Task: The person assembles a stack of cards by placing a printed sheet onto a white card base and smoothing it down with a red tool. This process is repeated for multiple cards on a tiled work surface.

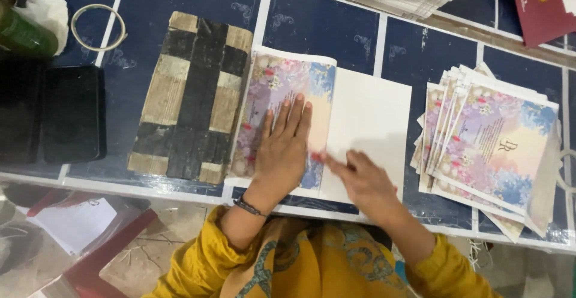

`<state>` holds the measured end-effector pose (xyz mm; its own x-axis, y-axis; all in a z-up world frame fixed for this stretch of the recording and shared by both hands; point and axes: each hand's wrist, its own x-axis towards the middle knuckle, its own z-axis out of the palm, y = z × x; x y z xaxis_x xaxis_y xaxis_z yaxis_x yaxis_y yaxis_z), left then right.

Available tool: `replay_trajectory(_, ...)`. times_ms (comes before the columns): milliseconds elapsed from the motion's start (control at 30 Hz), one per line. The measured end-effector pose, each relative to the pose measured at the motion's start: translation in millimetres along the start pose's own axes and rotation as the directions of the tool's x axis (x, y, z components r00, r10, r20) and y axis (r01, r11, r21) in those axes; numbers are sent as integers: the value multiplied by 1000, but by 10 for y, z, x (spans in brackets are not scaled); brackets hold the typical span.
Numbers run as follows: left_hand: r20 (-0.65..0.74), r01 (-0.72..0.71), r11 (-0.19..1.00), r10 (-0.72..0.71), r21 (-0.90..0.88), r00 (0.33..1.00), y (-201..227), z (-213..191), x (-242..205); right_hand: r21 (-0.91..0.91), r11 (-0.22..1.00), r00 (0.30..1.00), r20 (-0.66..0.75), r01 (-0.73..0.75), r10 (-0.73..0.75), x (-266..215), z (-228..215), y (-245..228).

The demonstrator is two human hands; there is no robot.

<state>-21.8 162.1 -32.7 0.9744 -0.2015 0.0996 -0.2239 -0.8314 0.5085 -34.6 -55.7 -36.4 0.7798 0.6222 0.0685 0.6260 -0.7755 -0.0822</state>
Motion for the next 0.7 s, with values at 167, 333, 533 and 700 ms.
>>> replay_trajectory(167,16,27,998,-28,52,999,-33,86,2,-44,990,966,-227,-138,124,775,-126,386)
replay_trajectory(333,-36,20,997,-17,68,999,-54,137,-5,112,972,946,-232,-204,225,1347,201,945)
replay_trajectory(533,8,14,998,-15,55,1000,-106,113,45,53,996,992,-97,-73,78,382,-145,-98)
replay_trajectory(700,9,-58,996,58,68,998,-191,-33,35,65,983,984,-72,170,-165,-600,-49,-395)
